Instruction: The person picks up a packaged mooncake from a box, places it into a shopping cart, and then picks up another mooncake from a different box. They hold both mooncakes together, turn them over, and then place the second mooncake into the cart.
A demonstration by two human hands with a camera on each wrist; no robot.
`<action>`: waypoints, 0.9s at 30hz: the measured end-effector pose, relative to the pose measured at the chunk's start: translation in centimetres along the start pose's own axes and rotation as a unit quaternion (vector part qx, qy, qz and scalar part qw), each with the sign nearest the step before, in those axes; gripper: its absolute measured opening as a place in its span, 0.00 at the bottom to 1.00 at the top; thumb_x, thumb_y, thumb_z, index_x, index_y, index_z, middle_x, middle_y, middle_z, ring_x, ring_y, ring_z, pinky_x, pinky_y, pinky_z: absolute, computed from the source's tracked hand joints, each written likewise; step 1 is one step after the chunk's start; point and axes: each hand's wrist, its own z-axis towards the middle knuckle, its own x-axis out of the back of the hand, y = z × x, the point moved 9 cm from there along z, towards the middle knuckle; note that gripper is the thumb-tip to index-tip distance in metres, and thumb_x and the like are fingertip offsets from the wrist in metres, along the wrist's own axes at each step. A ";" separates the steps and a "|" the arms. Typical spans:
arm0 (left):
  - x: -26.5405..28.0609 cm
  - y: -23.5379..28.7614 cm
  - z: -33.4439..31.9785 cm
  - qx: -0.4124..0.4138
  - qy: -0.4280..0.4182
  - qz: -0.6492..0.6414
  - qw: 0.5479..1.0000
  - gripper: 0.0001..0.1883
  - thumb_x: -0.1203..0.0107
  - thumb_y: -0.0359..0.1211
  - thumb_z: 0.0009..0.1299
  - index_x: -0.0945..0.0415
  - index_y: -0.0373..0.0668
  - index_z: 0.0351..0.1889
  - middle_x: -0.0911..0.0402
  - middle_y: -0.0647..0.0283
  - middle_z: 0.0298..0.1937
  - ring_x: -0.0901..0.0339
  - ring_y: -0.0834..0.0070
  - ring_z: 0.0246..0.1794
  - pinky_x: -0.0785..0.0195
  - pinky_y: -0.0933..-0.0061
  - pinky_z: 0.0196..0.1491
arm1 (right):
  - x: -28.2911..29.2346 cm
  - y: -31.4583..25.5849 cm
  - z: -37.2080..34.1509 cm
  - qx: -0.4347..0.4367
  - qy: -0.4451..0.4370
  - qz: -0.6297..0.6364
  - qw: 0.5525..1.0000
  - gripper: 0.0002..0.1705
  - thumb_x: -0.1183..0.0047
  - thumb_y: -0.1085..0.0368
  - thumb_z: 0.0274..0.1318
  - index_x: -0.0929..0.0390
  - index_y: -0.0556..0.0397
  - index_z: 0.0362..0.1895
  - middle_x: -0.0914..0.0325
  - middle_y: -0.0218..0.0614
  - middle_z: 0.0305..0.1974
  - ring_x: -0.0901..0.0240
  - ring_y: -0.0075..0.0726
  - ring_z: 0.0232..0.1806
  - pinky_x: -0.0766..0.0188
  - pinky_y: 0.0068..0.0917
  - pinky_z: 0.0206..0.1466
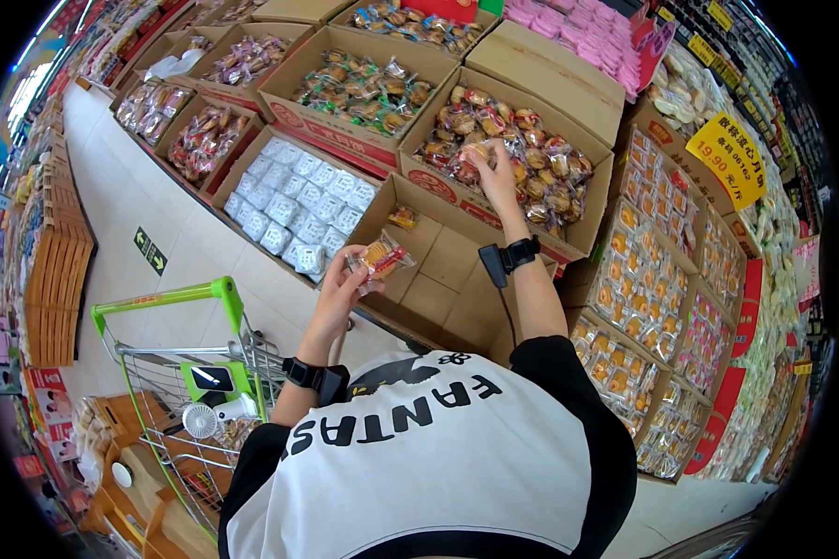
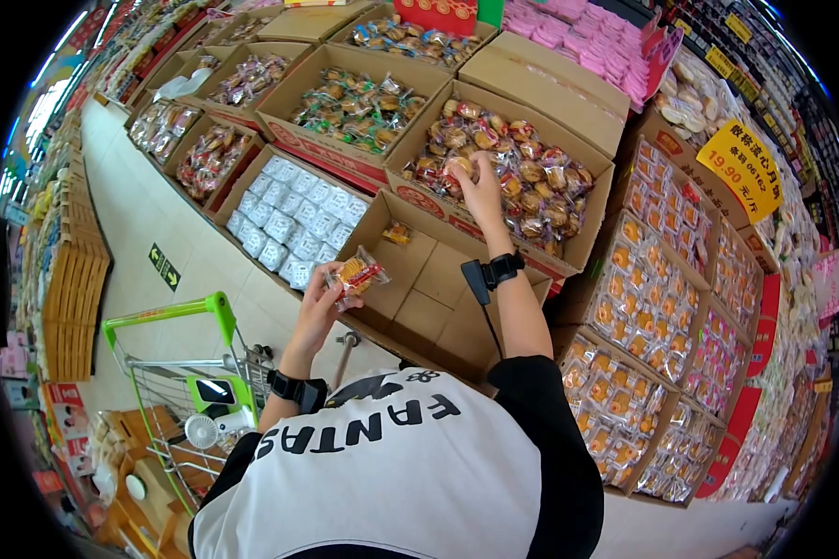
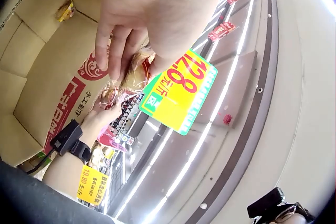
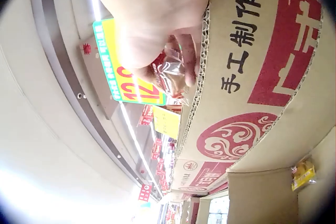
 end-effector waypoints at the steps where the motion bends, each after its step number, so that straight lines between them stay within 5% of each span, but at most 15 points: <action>1: 0.4 0.2 -0.1 -0.001 0.005 0.013 1.000 0.15 0.57 0.30 0.66 0.41 0.45 0.51 0.28 0.62 0.39 0.27 0.74 0.35 0.33 0.77 0.40 | 0.3 0.0 0.3 0.034 0.017 -0.042 0.998 0.15 0.49 0.59 0.50 0.38 0.53 0.34 0.40 0.30 0.25 0.39 0.22 0.22 0.39 0.21 0.21; 6: 2.3 1.5 -0.7 -0.019 0.029 0.034 0.999 0.16 0.57 0.31 0.66 0.42 0.46 0.52 0.26 0.63 0.35 0.26 0.73 0.34 0.35 0.80 0.37 | -0.2 -7.9 -3.7 0.091 0.030 0.051 0.994 0.13 0.49 0.64 0.51 0.37 0.54 0.37 0.40 0.29 0.27 0.45 0.18 0.21 0.38 0.18 0.21; 8: 2.3 2.7 -1.2 -0.030 0.023 0.052 0.998 0.17 0.57 0.32 0.66 0.44 0.43 0.53 0.27 0.56 0.41 0.27 0.72 0.36 0.34 0.72 0.42 | -0.8 -8.7 -4.8 0.087 0.005 0.002 0.996 0.13 0.49 0.67 0.51 0.38 0.55 0.38 0.38 0.30 0.30 0.36 0.18 0.27 0.33 0.17 0.24; 9: 2.7 2.8 -1.3 -0.028 0.028 0.059 0.997 0.17 0.57 0.32 0.66 0.44 0.43 0.53 0.27 0.56 0.42 0.27 0.72 0.35 0.34 0.73 0.42 | -1.7 -11.0 -6.0 0.102 -0.009 0.125 0.987 0.13 0.49 0.67 0.50 0.38 0.56 0.38 0.37 0.31 0.33 0.34 0.19 0.30 0.32 0.16 0.23; 12: 3.0 3.8 -1.8 -0.057 0.029 0.066 0.996 0.18 0.56 0.32 0.66 0.44 0.43 0.53 0.27 0.56 0.42 0.27 0.72 0.35 0.34 0.73 0.42 | -3.5 -13.6 -8.3 0.076 -0.066 0.210 0.973 0.13 0.47 0.68 0.48 0.37 0.56 0.36 0.35 0.32 0.33 0.35 0.22 0.31 0.35 0.18 0.28; 13: 2.9 4.0 -2.0 -0.061 0.026 0.067 0.996 0.18 0.56 0.31 0.65 0.45 0.43 0.53 0.28 0.56 0.42 0.27 0.72 0.37 0.34 0.72 0.43 | -3.3 -13.8 -8.7 0.115 -0.061 0.088 0.988 0.14 0.45 0.69 0.45 0.36 0.55 0.35 0.34 0.34 0.34 0.36 0.27 0.33 0.38 0.22 0.35; 14: 2.7 4.3 -2.2 -0.062 0.027 0.066 0.996 0.18 0.56 0.31 0.65 0.45 0.43 0.53 0.28 0.56 0.42 0.27 0.72 0.37 0.34 0.72 0.43 | -3.5 -14.3 -9.1 0.116 -0.063 0.088 0.987 0.14 0.45 0.69 0.45 0.36 0.55 0.35 0.34 0.34 0.34 0.36 0.27 0.33 0.38 0.22 0.35; 16: 2.0 5.6 -2.8 -0.100 0.034 0.052 0.993 0.19 0.56 0.31 0.65 0.45 0.42 0.53 0.29 0.56 0.44 0.28 0.72 0.40 0.34 0.71 0.44 | -4.6 -18.2 -10.9 0.254 -0.090 0.049 0.962 0.15 0.43 0.70 0.42 0.36 0.55 0.34 0.34 0.35 0.33 0.37 0.31 0.35 0.40 0.24 0.41; 21: 1.9 6.9 -4.1 -0.133 0.037 0.053 0.989 0.19 0.56 0.29 0.65 0.45 0.41 0.54 0.27 0.57 0.40 0.28 0.74 0.38 0.34 0.74 0.44 | -6.4 -22.1 -14.2 0.343 -0.134 -0.031 0.929 0.17 0.42 0.70 0.39 0.36 0.53 0.33 0.33 0.36 0.32 0.34 0.34 0.33 0.36 0.23 0.33; 27: 1.6 8.9 -6.2 -0.183 0.047 0.056 0.980 0.19 0.57 0.25 0.64 0.45 0.40 0.54 0.27 0.56 0.42 0.28 0.74 0.39 0.34 0.72 0.44 | -9.1 -21.5 -15.7 0.213 -0.248 0.085 0.941 0.19 0.42 0.70 0.41 0.37 0.53 0.37 0.32 0.33 0.34 0.34 0.27 0.37 0.37 0.21 0.39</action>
